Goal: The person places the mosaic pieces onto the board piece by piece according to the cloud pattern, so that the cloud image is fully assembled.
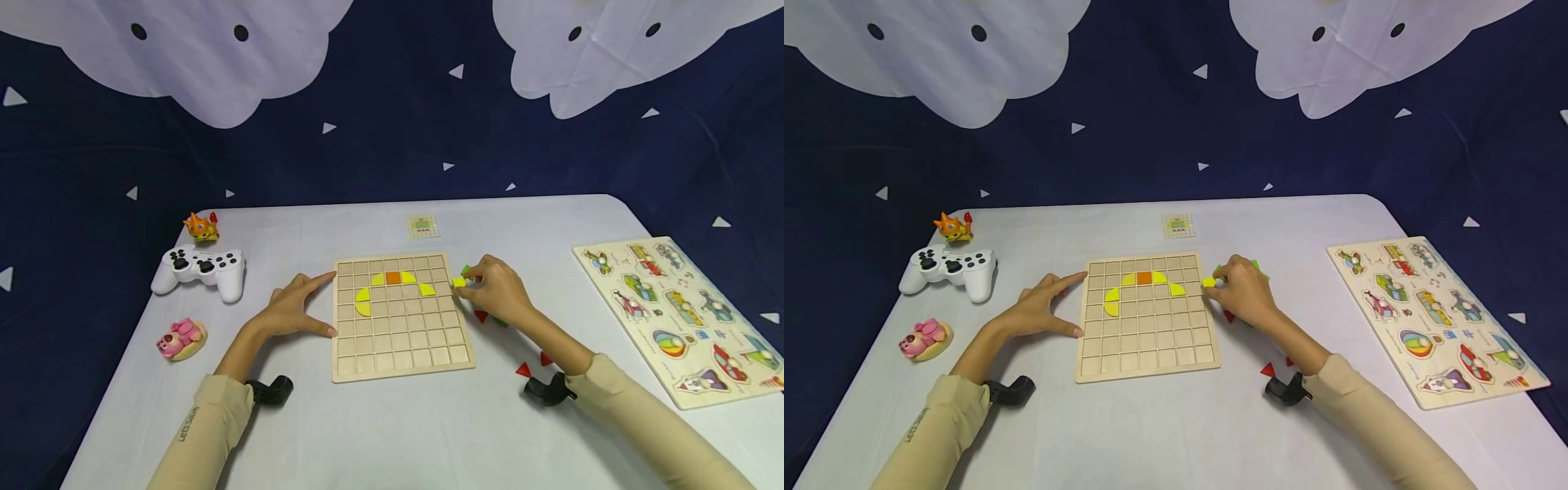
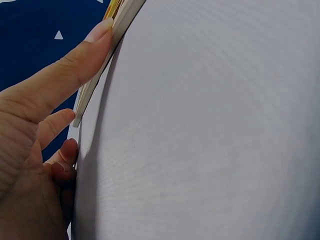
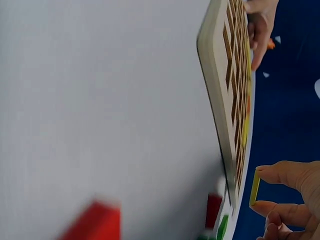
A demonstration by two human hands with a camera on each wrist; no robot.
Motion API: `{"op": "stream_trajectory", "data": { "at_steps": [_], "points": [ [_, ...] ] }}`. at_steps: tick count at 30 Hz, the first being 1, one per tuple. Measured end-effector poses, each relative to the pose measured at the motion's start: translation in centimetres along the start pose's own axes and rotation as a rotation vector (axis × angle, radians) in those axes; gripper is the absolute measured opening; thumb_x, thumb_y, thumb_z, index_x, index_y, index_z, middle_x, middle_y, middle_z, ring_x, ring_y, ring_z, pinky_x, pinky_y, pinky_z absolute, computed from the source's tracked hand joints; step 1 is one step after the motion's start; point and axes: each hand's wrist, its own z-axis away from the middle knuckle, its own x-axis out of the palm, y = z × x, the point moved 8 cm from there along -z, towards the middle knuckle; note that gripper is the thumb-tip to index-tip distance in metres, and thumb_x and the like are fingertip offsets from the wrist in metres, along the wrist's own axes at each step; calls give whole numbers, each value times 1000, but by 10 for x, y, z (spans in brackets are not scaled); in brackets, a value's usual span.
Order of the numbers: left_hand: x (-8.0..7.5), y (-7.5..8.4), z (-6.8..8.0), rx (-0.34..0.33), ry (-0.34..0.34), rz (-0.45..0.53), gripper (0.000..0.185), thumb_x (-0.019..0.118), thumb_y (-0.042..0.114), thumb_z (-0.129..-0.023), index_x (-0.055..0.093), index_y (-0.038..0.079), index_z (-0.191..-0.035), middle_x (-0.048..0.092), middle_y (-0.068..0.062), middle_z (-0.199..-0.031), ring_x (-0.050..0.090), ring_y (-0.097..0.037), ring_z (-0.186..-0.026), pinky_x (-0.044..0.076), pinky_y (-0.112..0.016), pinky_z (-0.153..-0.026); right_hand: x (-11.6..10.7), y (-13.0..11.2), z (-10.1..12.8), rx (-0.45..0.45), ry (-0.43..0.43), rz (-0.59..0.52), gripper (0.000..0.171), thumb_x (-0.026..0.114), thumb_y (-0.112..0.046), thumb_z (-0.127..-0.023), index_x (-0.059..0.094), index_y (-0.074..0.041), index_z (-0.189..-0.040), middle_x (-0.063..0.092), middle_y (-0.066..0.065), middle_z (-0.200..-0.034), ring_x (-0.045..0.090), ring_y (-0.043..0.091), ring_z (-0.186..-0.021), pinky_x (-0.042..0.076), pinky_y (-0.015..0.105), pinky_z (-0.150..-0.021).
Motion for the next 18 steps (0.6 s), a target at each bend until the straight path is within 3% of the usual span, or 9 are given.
{"op": "stream_trajectory", "data": {
  "at_steps": [6,12,18],
  "points": [
    [0,0,0,-2,-1,-4,115,92,46,-60,34,23,-156,45,-8,-107,40,-21,-98,25,-37,-84,9,-19,6,-40,-4,-18,33,83,-22,-77,77,3,-98,61,10,-82,55,20,-71,43,30,-60],
    [0,0,1,-6,2,1,115,93,46,-59,34,23,-156,45,-8,-106,40,-21,-98,25,-37,-83,22,-34,11,-48,-43,-53,33,85,-23,-76,77,2,-97,61,7,-82,53,17,-73,43,29,-64],
    [0,-1,1,-9,1,5,115,93,46,-60,33,23,-156,44,-7,-105,39,-21,-97,24,-38,-84,33,-42,15,-43,-73,-56,22,84,-20,-78,75,-1,-86,57,5,-80,50,16,-71,39,28,-61]
  ]
}}
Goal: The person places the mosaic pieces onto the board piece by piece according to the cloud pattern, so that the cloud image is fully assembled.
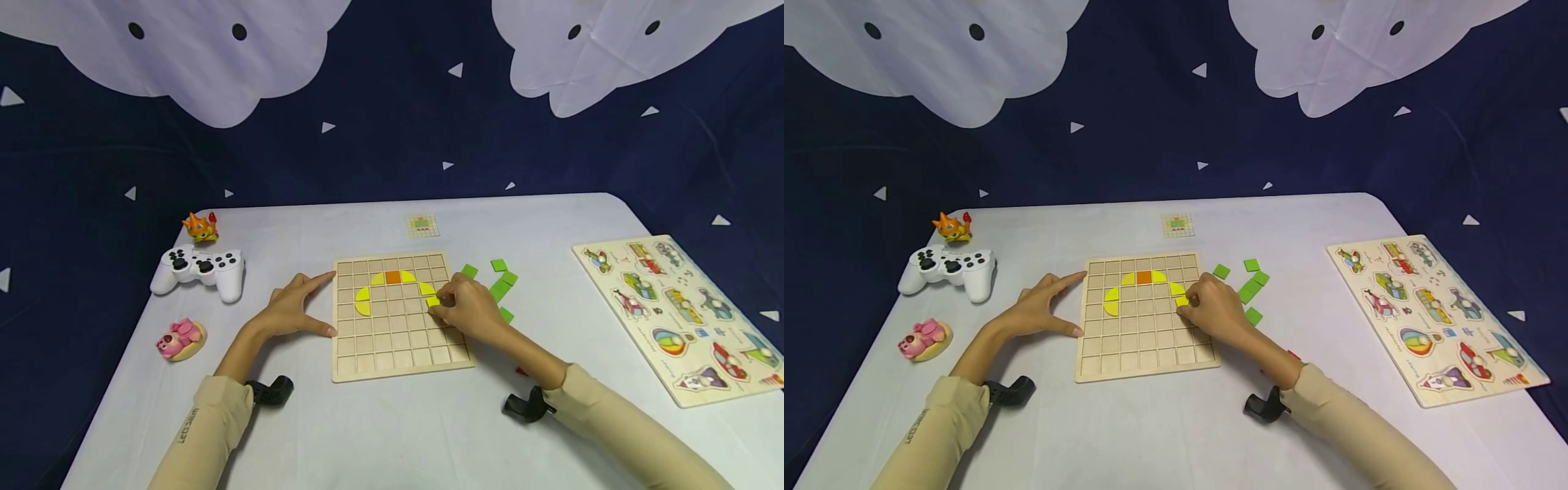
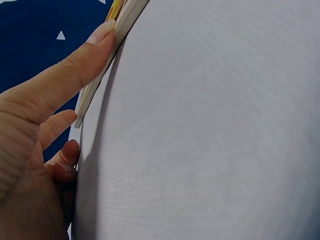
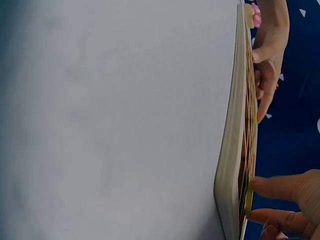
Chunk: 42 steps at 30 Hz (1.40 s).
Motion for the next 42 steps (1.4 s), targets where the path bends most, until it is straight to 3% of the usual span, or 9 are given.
{"op": "stream_trajectory", "data": {
  "at_steps": [8,19,24,32,38,42],
  "points": [
    [0,0,0,17,2,-3,114,92,47,-61,33,23,-156,44,-8,-106,40,-22,-96,25,-38,-85,3,-4,1,2,55,-5,16,84,-15,-78,73,-3,-76,51,3,-72,45,16,-66,36,28,-59],
    [0,-2,0,6,8,-5,115,91,49,-60,33,23,-156,44,-8,-105,40,-21,-96,25,-38,-83,7,-5,1,57,70,-29,22,83,-15,-80,68,-6,-68,53,5,-75,45,16,-63,35,28,-55],
    [0,-2,0,7,5,-11,115,91,49,-61,33,23,-156,45,-8,-106,40,-21,-97,25,-38,-84,6,-6,2,55,76,-9,17,84,-18,-79,76,-2,-79,55,5,-75,48,15,-63,37,27,-55],
    [0,-2,1,11,4,-8,114,91,47,-61,33,23,-156,45,-8,-107,41,-22,-97,25,-38,-85,2,-5,4,36,85,2,25,85,-19,-78,78,1,-91,60,6,-79,57,16,-69,44,29,-59],
    [0,0,-1,24,3,-12,114,91,48,-61,34,22,-156,46,-9,-107,41,-22,-97,26,-37,-84,-23,7,-3,44,141,0,27,84,-20,-78,78,2,-93,60,7,-75,52,17,-65,41,29,-56],
    [1,-1,-1,20,2,-12,114,91,48,-61,34,22,-156,47,-9,-110,42,-22,-99,26,-38,-85,-41,32,-16,68,114,18,29,81,-18,-81,76,4,-100,60,11,-79,49,21,-67,39,31,-57]
  ]
}}
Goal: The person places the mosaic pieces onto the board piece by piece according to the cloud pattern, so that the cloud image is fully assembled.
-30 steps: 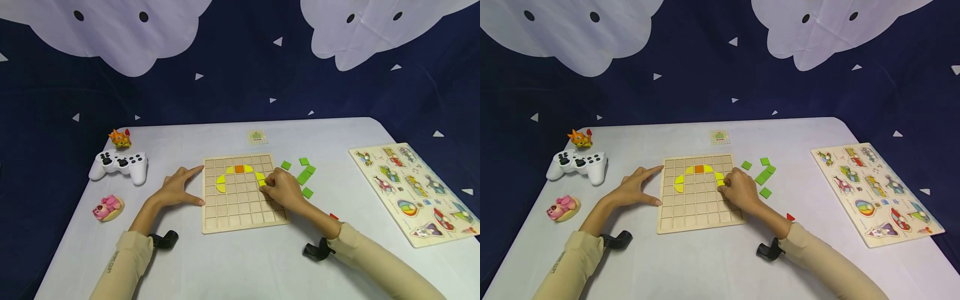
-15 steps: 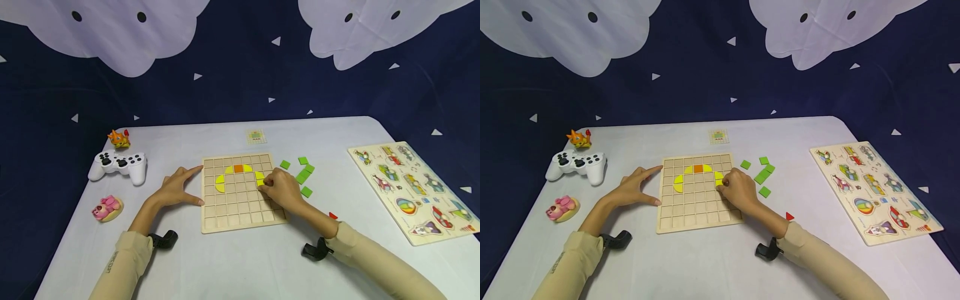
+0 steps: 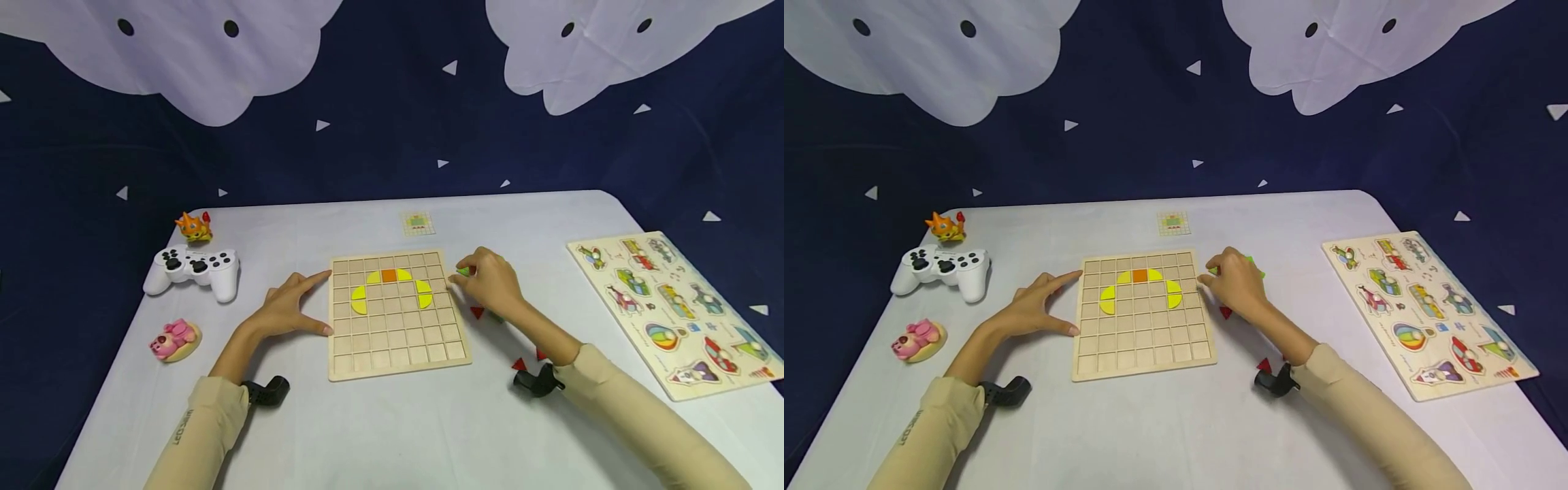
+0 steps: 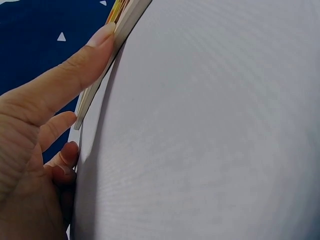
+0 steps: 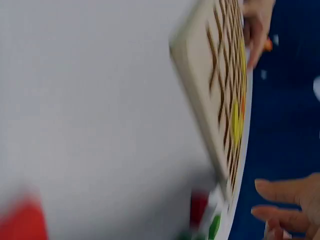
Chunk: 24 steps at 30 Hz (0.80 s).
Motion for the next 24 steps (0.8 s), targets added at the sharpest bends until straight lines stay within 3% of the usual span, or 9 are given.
{"op": "stream_trajectory", "data": {
  "at_steps": [5,11,24],
  "points": [
    [-1,1,2,-2,-2,0,114,91,48,-61,34,22,-156,48,-10,-112,43,-23,-102,27,-39,-87,-2,29,-16,3,-94,25,34,78,-17,-84,73,6,-109,59,16,-88,51,25,-76,39,33,-64],
    [-1,1,2,-10,-8,-9,115,91,49,-61,33,22,-156,48,-11,-114,43,-23,-102,27,-39,-87,4,46,-22,-20,-161,35,35,79,-17,-84,73,7,-108,58,16,-91,51,26,-81,41,36,-70],
    [0,4,1,-28,-18,4,114,92,47,-60,34,22,-156,47,-10,-110,43,-24,-99,27,-41,-88,7,47,-28,-94,-152,69,27,80,-18,-82,76,4,-98,60,13,-91,52,24,-80,42,36,-71]
  ]
}}
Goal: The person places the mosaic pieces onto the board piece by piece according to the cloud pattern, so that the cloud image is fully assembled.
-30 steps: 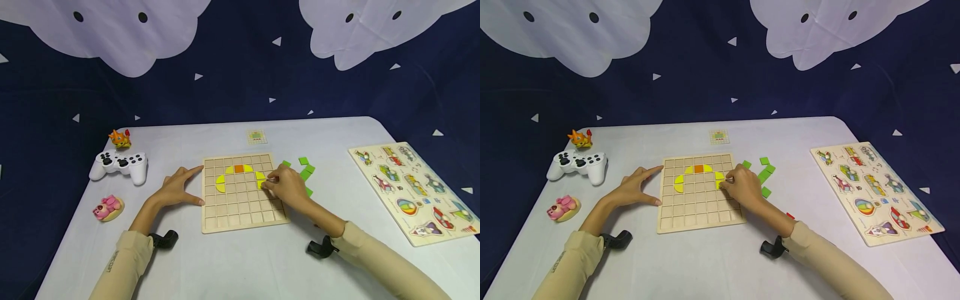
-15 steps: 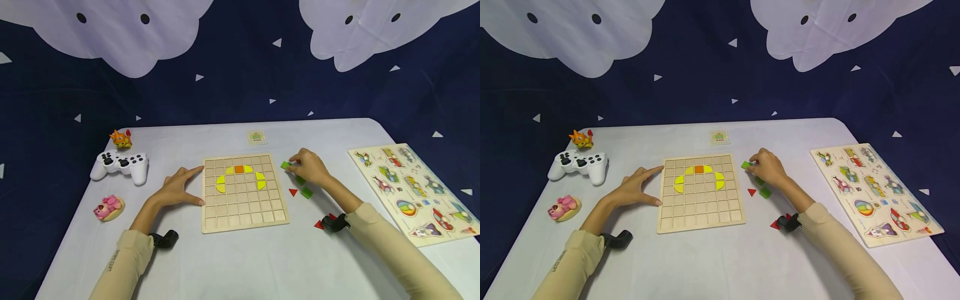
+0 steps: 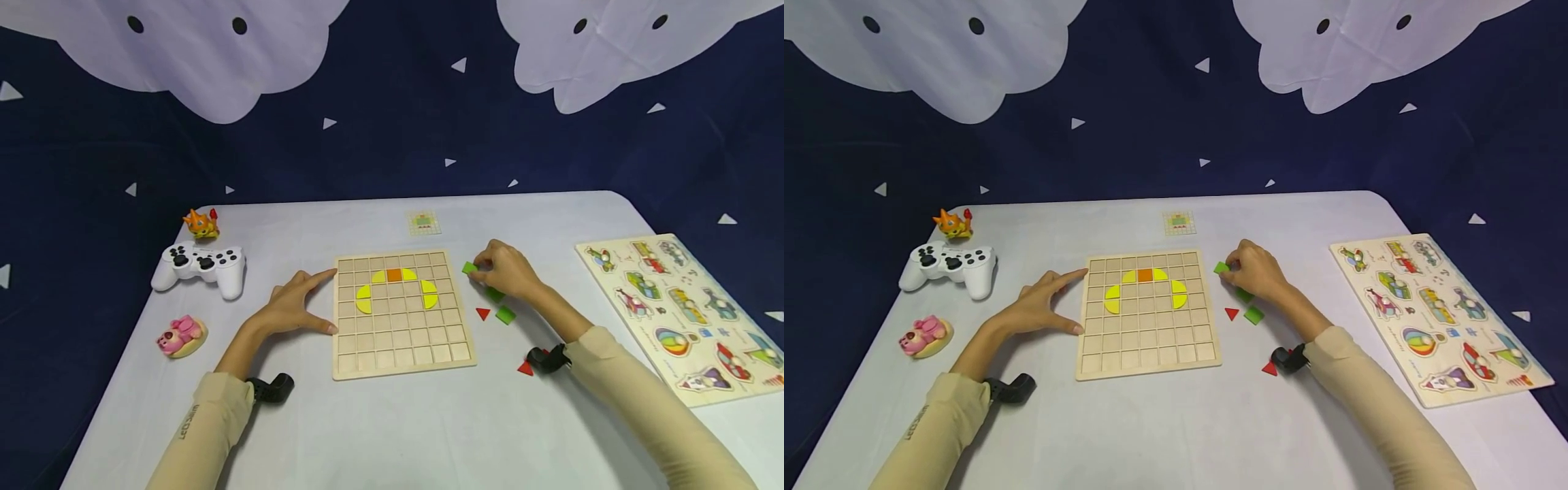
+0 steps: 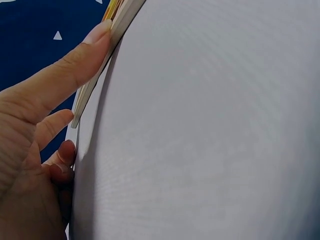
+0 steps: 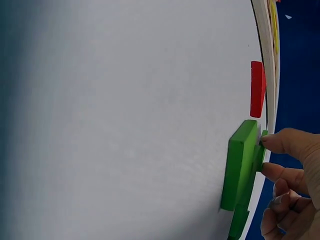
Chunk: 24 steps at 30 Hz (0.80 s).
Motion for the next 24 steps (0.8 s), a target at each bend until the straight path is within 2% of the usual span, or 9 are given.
{"op": "stream_trajectory", "data": {
  "at_steps": [10,16,24],
  "points": [
    [-1,1,1,14,3,10,113,91,47,-61,34,22,-155,46,-9,-108,42,-21,-97,27,-40,-87,-3,-10,-4,-73,37,-16,28,81,-18,-79,76,3,-97,60,12,-90,54,24,-80,44,37,-71],
    [-2,2,1,26,3,6,113,91,48,-61,34,21,-155,44,-8,-103,41,-21,-93,26,-39,-85,1,-29,-7,-111,19,-42,27,81,-20,-80,76,0,-98,58,9,-91,51,22,-78,43,35,-70],
    [-2,2,1,25,14,2,113,91,47,-61,34,22,-155,45,-7,-104,41,-21,-95,26,-40,-85,14,-61,-16,-191,-16,-87,25,81,-20,-80,77,-1,-97,54,8,-86,46,17,-73,40,32,-66]
  ]
}}
